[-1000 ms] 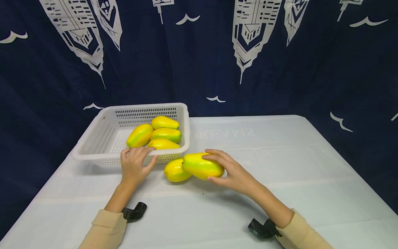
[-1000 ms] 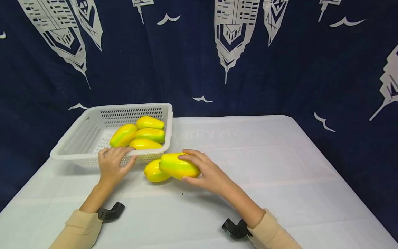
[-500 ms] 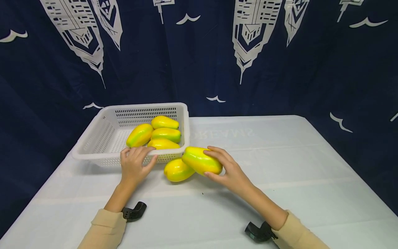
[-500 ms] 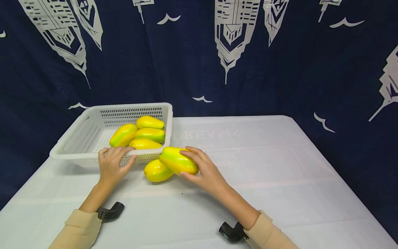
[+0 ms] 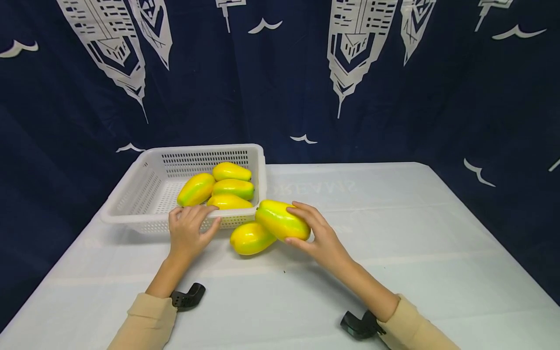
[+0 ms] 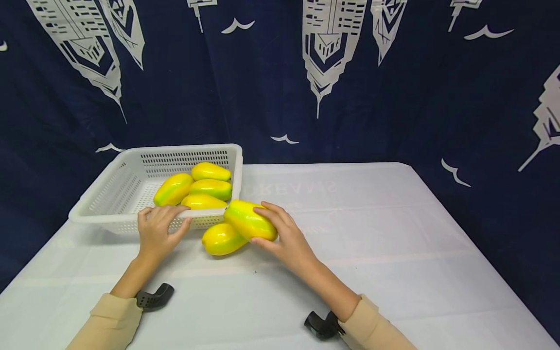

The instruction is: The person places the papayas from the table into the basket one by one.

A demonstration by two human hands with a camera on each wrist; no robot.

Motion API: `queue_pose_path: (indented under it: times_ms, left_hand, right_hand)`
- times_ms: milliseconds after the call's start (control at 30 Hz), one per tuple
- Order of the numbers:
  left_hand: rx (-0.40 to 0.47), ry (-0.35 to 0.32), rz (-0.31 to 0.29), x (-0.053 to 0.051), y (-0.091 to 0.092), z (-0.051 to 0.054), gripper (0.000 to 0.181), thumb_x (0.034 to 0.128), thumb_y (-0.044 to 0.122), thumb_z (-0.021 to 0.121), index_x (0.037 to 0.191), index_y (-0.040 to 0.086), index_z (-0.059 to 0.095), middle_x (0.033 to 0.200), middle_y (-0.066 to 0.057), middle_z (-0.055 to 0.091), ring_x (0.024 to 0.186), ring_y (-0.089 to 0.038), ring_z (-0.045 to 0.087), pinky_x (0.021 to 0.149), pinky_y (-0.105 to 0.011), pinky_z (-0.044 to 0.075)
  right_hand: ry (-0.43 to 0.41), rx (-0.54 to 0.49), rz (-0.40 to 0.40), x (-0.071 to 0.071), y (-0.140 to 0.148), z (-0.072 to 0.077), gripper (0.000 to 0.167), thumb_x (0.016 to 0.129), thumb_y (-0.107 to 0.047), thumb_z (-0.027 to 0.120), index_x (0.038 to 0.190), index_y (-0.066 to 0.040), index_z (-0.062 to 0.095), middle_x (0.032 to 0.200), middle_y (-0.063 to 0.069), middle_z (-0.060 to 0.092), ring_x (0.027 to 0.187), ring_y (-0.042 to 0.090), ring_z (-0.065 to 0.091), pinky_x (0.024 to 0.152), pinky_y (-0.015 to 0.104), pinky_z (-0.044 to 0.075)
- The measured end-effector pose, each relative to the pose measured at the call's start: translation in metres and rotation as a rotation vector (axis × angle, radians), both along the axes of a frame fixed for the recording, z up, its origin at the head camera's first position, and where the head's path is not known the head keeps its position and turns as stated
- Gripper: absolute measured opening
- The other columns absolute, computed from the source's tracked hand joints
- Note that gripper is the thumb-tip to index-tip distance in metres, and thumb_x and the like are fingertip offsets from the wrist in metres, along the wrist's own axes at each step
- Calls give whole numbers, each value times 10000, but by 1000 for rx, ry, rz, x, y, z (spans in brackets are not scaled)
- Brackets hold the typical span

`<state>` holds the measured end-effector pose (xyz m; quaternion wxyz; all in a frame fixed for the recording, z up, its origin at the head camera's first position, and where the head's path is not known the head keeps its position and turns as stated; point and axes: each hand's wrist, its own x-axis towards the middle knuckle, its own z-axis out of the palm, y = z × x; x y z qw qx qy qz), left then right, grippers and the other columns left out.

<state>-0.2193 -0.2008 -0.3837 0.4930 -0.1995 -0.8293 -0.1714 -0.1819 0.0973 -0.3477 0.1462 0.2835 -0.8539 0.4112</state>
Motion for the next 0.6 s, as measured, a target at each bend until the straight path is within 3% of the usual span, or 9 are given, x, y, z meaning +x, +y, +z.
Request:
queue_pose_path:
  times_ms: [600]
  left_hand:
    - [9, 23, 2, -2, 0, -2, 413, 872, 452, 439, 905, 105, 660, 810, -81, 673, 725, -270, 567, 778, -463, 303]
  right_hand:
    - [28, -30, -26, -2, -4, -6, 599, 737, -202, 727, 1279, -176, 473, 1381, 24, 411, 1277, 234, 405, 1027, 404, 362]
